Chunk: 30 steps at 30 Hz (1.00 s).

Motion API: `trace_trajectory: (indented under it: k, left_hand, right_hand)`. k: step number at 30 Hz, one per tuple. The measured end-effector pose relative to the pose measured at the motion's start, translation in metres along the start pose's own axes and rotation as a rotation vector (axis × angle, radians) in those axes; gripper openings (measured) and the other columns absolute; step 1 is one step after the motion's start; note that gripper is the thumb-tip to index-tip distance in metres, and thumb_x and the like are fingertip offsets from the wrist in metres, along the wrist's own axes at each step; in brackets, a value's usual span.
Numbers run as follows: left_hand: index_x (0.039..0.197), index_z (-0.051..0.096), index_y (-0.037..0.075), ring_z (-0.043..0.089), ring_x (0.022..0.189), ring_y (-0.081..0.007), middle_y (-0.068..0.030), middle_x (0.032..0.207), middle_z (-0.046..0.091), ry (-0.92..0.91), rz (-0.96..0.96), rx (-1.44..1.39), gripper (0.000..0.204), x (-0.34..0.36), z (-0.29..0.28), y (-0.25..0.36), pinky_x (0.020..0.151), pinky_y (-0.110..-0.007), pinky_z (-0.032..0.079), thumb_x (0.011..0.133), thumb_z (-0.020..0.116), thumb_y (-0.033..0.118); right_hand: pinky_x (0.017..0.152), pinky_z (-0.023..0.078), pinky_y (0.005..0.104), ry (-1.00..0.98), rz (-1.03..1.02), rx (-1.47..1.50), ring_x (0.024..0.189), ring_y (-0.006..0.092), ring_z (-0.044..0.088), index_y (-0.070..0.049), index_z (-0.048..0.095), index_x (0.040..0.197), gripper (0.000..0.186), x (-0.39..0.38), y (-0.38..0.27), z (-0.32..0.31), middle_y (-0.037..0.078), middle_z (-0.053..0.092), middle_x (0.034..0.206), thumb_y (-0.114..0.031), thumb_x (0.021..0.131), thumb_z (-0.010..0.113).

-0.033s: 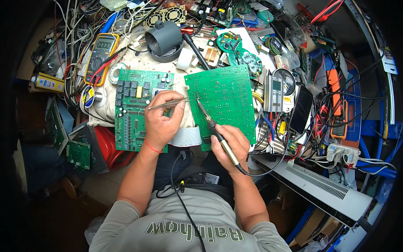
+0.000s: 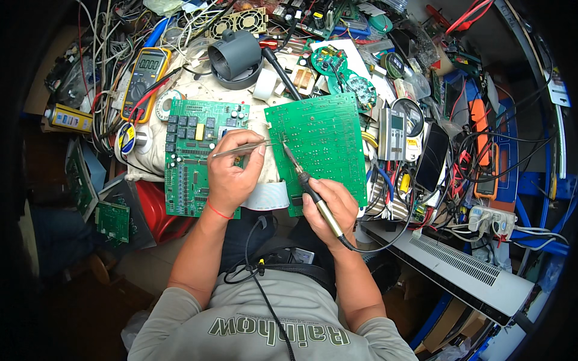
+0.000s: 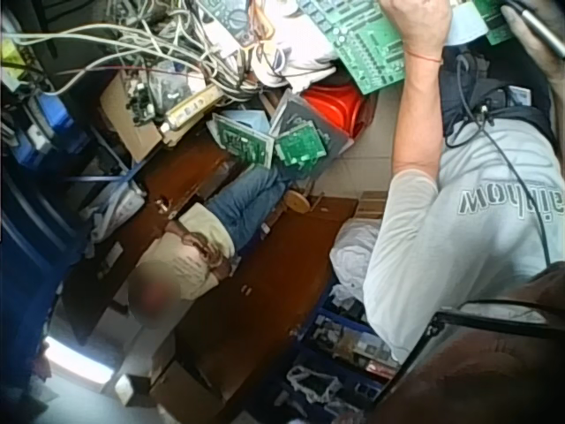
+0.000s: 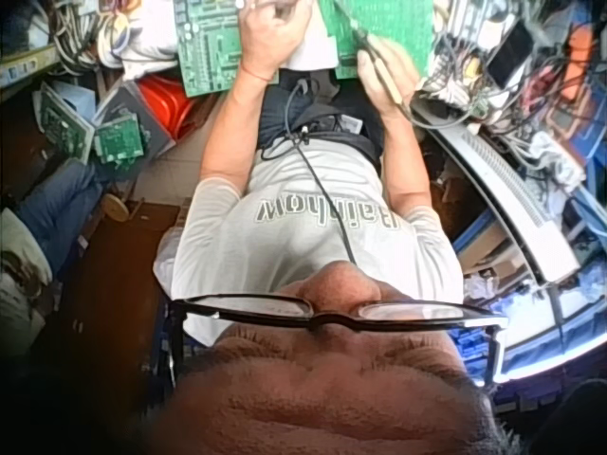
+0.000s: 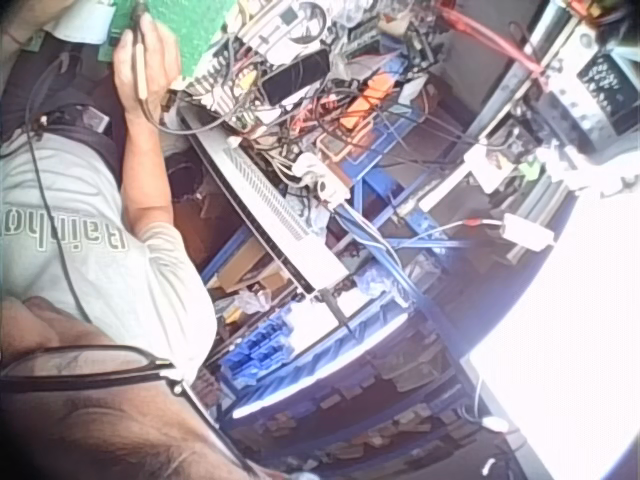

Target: The person solders multiple points on a green circuit board using a soldering iron and solder wire, then uses a multimeter to test continuity on the board. The person also briefly inspects the board with a magnifying glass.

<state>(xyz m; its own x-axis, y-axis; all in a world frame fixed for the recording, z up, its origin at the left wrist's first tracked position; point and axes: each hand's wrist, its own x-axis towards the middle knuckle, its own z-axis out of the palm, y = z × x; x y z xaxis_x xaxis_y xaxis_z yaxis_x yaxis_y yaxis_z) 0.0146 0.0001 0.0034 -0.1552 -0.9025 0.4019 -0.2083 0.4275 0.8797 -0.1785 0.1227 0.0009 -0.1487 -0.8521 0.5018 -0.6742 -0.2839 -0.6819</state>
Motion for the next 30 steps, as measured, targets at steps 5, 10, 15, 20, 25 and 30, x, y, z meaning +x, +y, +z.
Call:
trace_trajectory:
  k: [5, 10, 15, 20, 25, 30]
  left_hand:
    - [0.101, 0.070, 0.000, 0.073, 0.085, -0.0216, -0.0122, 0.100, 0.074, -0.005, 0.050, 0.039, 0.011, 0.0009, -0.0011, -0.0008, 0.076, -0.032, 0.058, 0.091, 0.076, -0.003]
    - [0.100, 0.070, 0.000, 0.073, 0.086, -0.0224, -0.0123, 0.099, 0.074, 0.001, 0.068, 0.048, 0.011, 0.0018, -0.0012, -0.0007, 0.077, -0.033, 0.058, 0.091, 0.075, -0.003]
    - [0.100, 0.070, 0.000, 0.074, 0.087, -0.0231, -0.0124, 0.099, 0.074, -0.006, 0.043, 0.038, 0.011, 0.0012, -0.0012, 0.0001, 0.078, -0.033, 0.058, 0.091, 0.076, -0.003]
    - [0.101, 0.070, -0.001, 0.074, 0.086, -0.0222, -0.0124, 0.100, 0.074, -0.002, 0.055, 0.041, 0.012, 0.0012, -0.0009, -0.0012, 0.077, -0.033, 0.059, 0.091, 0.076, -0.003]
    - [0.101, 0.070, 0.001, 0.074, 0.091, -0.0321, -0.0154, 0.100, 0.073, -0.008, -0.007, -0.009, 0.015, -0.0005, -0.0004, -0.0006, 0.082, -0.039, 0.058, 0.088, 0.075, -0.002]
    - [0.101, 0.070, 0.001, 0.074, 0.091, -0.0319, -0.0154, 0.100, 0.073, -0.004, -0.009, -0.007, 0.015, -0.0007, -0.0002, -0.0002, 0.082, -0.039, 0.058, 0.088, 0.076, -0.001]
  right_hand:
    - [0.074, 0.061, 0.0363, 0.004, 0.006, 0.004, 0.085, 0.0306, 0.076, 0.001, 0.075, 0.117, 0.037, 0.0006, -0.0001, 0.0009, 0.019, 0.076, 0.104, -0.002, 0.081, 0.084]
    - [0.074, 0.061, 0.0364, 0.005, 0.005, 0.000, 0.085, 0.0305, 0.076, 0.001, 0.075, 0.116, 0.037, 0.0016, -0.0002, 0.0013, 0.019, 0.076, 0.104, -0.001, 0.080, 0.084]
    - [0.073, 0.061, 0.0363, 0.003, 0.010, -0.005, 0.085, 0.0303, 0.076, 0.001, 0.076, 0.116, 0.038, 0.0013, -0.0001, 0.0013, 0.019, 0.076, 0.103, -0.001, 0.080, 0.084]
    - [0.073, 0.061, 0.0363, 0.004, -0.002, -0.016, 0.085, 0.0304, 0.076, 0.000, 0.076, 0.116, 0.038, 0.0009, 0.0010, 0.0016, 0.019, 0.076, 0.103, -0.001, 0.079, 0.084]
    - [0.073, 0.061, 0.0364, 0.007, -0.003, -0.013, 0.084, 0.0305, 0.076, 0.000, 0.076, 0.116, 0.038, 0.0004, 0.0011, 0.0016, 0.019, 0.076, 0.103, -0.001, 0.079, 0.084]
    - [0.072, 0.061, 0.0361, -0.003, -0.025, -0.006, 0.083, 0.0302, 0.075, 0.001, 0.076, 0.116, 0.038, -0.0008, 0.0018, -0.0002, 0.019, 0.076, 0.102, -0.002, 0.079, 0.084]
